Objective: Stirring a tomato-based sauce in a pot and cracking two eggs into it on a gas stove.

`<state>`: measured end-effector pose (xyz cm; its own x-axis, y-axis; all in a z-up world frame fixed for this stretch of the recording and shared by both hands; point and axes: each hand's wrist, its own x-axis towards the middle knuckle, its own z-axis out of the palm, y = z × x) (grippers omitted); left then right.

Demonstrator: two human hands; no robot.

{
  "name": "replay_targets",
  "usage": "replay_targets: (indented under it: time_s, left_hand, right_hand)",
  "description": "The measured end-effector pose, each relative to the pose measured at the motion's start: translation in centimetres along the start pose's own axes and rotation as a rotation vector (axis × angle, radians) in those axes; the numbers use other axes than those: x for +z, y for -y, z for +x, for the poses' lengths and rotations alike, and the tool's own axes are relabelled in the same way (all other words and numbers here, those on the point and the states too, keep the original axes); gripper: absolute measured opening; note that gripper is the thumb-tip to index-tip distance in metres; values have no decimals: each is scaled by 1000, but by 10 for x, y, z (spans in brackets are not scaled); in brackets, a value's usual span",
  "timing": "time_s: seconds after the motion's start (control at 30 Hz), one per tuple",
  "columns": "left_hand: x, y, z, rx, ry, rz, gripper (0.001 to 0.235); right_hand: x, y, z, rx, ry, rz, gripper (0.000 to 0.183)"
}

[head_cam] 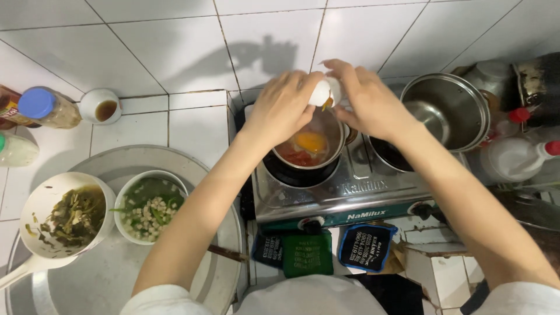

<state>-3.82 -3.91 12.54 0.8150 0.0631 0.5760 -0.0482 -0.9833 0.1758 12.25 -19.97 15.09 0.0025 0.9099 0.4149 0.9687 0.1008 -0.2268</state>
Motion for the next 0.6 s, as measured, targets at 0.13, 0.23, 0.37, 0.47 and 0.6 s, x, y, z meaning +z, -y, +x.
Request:
replay_targets:
  time_s: [0.13,0.23,0.37,0.47,0.6]
  left_hand:
    - [15,-3,-9,-122,73,-158,57]
    - [35,0,-13,-257,130,-169,46]
    - [64,-4,-9,-197,-38,-177,39]
    - [75,-16,-1,-238,-113,-186,41]
    - [89,-30,4,-281,-86,-163,35]
  right_hand:
    - [26,-11,-9,188,64,352,86]
    - [39,-23,-12,456,128,512,90]
    - [64,-58,-24,469,151,1033,76]
    - [72,-66,-36,620,113,1312,65]
    - [81,-70,-62,808,-8,1583,54]
